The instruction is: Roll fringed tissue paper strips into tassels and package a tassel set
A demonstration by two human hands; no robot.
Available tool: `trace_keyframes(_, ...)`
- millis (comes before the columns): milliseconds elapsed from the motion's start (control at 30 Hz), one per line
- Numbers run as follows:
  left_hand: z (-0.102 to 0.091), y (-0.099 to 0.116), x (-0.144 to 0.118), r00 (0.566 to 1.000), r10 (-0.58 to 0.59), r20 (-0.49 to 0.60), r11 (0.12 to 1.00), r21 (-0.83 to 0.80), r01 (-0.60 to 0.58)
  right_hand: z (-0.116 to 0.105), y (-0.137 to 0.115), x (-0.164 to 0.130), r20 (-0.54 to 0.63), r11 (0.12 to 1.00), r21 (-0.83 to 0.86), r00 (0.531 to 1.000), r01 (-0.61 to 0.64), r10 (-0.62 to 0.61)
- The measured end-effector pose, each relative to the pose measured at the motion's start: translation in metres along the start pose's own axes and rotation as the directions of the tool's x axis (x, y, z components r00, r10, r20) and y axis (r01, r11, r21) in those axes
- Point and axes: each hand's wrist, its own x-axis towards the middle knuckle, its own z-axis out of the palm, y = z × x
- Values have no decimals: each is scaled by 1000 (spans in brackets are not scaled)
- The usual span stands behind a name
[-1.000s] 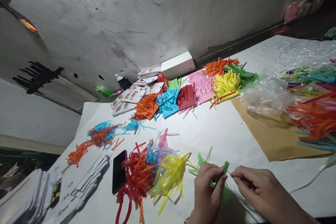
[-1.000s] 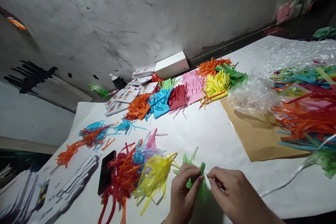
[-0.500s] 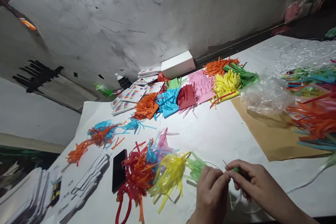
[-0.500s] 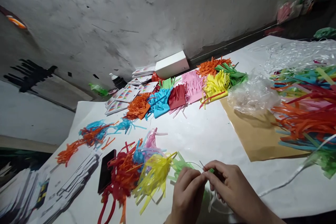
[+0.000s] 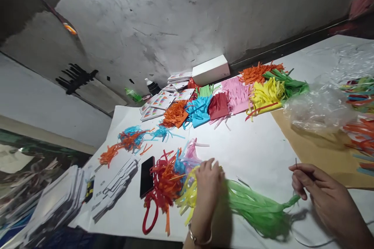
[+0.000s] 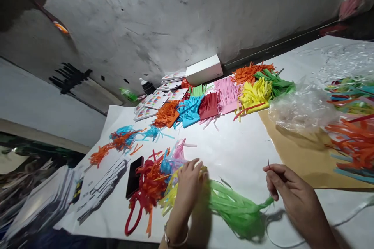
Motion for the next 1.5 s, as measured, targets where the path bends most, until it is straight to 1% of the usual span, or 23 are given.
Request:
trace_keyframes(33,-4,-8,5,1000,-22,-15,1000,14,22,1,-2,-1,24,1000,11,999,-24,23)
trace_keyframes(100,-13,-16,10,1000,-22,-20,1000,-8,22,5,-8,-4,95,997,35,993,-75,71)
trace_keyframes(167,-22,-12,7,1000,15,-9,999,-52,-15,10,-14,-6,145,998,2,988,-62,61)
trace_keyframes(200,-27,-6,3,999,39,-9,995,-87,-40,13,-17,-8,187,999,-15,981,-41,43)
trace_keyframes(267,-34,10,-6,996,75,-46,973,-214,-83,20,-25,-12,266,999,-48,964,24,-10)
trace_keyframes(333,-36,29,-15,992,68,-103,914,-392,-103,29,-35,-17,340,989,-63,935,134,-105)
trace_keyframes(367,-34,38,-18,991,54,-121,872,-478,-106,34,-40,-19,372,978,-62,914,201,-165)
trace_keyframes(433,-28,53,-24,993,33,-112,799,-595,-93,43,-50,-21,424,947,-43,864,319,-272)
trace_keyframes(467,-24,59,-26,995,28,-92,772,-631,-80,47,-54,-22,447,934,-36,842,355,-303)
trace_keyframes(500,-20,63,-27,997,24,-67,748,-661,-63,49,-57,-22,460,929,-42,832,369,-309)
trace_keyframes(567,-14,69,-30,1000,17,-11,704,-710,-20,52,-60,-21,468,937,-87,844,339,-262)
trace_keyframes(667,-10,70,-31,998,-35,61,642,-764,69,51,-58,-21,456,947,-159,871,280,-181)
trace_keyframes(800,-6,69,-31,986,-122,112,574,-803,162,47,-53,-22,467,949,-182,872,259,-148)
trace_keyframes(933,-3,71,-33,978,-165,132,549,-811,202,47,-51,-24,442,958,-177,888,227,-129)
trace_keyframes(1033,-2,73,-35,977,-176,122,555,-807,201,48,-52,-27,414,969,-182,907,169,-80)
trace_keyframes(1133,-1,73,-35,979,-180,97,567,-803,184,49,-53,-29,393,977,-190,920,100,-18)
trace_keyframes(1233,1,71,-36,984,-168,66,592,-791,154,49,-53,-29,397,978,-197,918,69,16)
trace_keyframes(1333,4,68,-37,996,-88,-8,642,-765,50,47,-54,-26,440,979,-200,896,30,63)
trace_keyframes(1400,7,66,-38,997,-8,-83,668,-742,-56,45,-56,-22,485,981,-181,862,-67,149)
trace_keyframes(1500,9,66,-39,981,88,-175,687,-702,-187,44,-61,-18,491,954,-123,819,-274,298)
